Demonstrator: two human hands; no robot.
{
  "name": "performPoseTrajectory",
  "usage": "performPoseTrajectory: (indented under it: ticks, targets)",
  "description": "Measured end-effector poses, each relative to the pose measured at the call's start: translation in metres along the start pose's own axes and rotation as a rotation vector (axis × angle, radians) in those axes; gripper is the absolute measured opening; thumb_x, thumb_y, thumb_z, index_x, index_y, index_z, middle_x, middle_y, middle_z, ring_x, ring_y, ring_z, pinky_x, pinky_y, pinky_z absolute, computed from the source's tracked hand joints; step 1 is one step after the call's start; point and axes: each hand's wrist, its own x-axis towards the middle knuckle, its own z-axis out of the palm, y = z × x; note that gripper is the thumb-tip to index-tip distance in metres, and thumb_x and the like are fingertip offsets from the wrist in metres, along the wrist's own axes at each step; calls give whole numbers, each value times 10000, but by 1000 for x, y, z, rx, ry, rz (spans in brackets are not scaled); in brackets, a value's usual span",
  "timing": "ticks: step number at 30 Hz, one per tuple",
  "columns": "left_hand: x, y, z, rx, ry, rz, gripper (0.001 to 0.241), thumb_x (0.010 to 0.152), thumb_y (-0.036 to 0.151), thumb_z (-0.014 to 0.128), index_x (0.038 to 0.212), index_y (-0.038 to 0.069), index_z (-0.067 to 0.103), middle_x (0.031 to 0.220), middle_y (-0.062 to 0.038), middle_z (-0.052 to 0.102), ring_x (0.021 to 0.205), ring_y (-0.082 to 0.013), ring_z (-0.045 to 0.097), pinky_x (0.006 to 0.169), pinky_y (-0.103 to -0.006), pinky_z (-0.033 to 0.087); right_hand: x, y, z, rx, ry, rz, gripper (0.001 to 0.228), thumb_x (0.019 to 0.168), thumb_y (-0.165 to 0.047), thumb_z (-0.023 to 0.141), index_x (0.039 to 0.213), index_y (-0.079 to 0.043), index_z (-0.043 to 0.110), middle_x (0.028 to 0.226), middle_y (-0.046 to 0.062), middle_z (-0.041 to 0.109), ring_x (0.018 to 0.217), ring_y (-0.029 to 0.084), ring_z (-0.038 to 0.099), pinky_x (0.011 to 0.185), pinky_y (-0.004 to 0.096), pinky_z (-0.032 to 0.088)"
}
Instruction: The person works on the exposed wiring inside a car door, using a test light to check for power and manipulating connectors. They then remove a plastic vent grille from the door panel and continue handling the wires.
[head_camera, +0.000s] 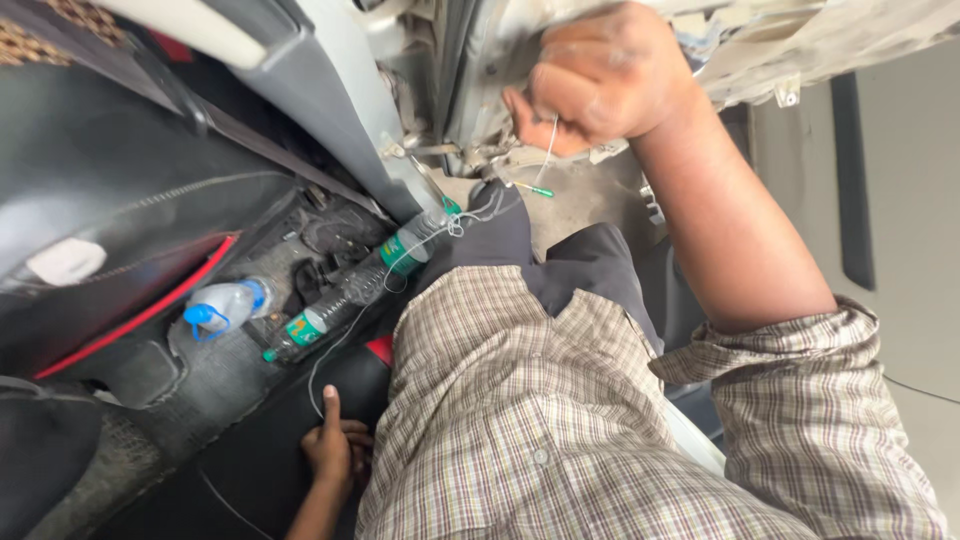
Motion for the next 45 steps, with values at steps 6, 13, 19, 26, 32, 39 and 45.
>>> performPoseTrajectory:
  ticks: [6, 13, 19, 26, 32, 39, 45]
  targets:
    - [-46, 57, 5, 501, 54, 277, 812, 853, 716, 662, 653, -68, 725, 558, -196, 636, 449, -310, 554, 443, -414, 415, 2, -15, -2, -24, -20, 131, 446, 951, -87, 817, 692, -91, 453, 673, 61, 483, 614, 258, 550, 529, 394, 421]
    - [-129, 176, 58, 673, 143, 822, 758, 809, 627, 673, 1330, 85, 571, 722, -77, 741, 704, -303, 724, 667, -457, 554, -19, -140, 36, 359, 133, 731, 195, 871, 25, 751, 1043, -26, 676, 1027, 119, 699, 937, 278, 683, 816, 375, 550]
    - [-118, 227, 144, -32, -708, 641, 471, 1010, 424, 563, 1092, -14, 714, 759, -31, 700, 323, -82, 481, 300, -236, 326, -53, -198, 70, 824, 50, 758, 487, 689, 73, 548, 1160, 34, 665, 1198, 220, 681, 1095, 371, 670, 977, 446, 536]
    - [-105, 217, 186, -101, -562, 926, 297, 1016, 275, 637, 1053, -1, 740, 673, -64, 707, 430, -83, 521, 402, -259, 397, -83, -197, 91, 855, 124, 960, 195, 770, -50, 620, 958, -37, 666, 1022, 108, 760, 971, 253, 725, 906, 374, 574]
    - [-119, 201, 189, 96, -272, 1495, 178, 1010, 184, 679, 1055, 26, 746, 856, -129, 757, 679, -210, 727, 608, -337, 565, -102, -192, 132, 1172, 347, 1663, 326, 1039, -299, 564, 1113, -11, 697, 962, 51, 735, 905, 126, 678, 842, 298, 556]
    - [-126, 203, 199, 119, -489, 1327, 235, 1016, 219, 668, 1103, 18, 753, 712, -97, 723, 607, -150, 702, 541, -290, 528, -119, -183, 167, 1419, 663, 1642, 401, 1112, -308, 520, 1270, 19, 690, 1057, 70, 712, 879, 120, 626, 802, 293, 532]
    - [-117, 206, 194, 83, -598, 1124, 276, 1013, 244, 649, 1118, 19, 770, 593, -33, 684, 518, -60, 621, 482, -229, 445, -115, -175, 162, 1722, 833, 1560, 366, 1080, -243, 562, 1366, -17, 593, 1129, 99, 705, 976, 173, 652, 900, 363, 535]
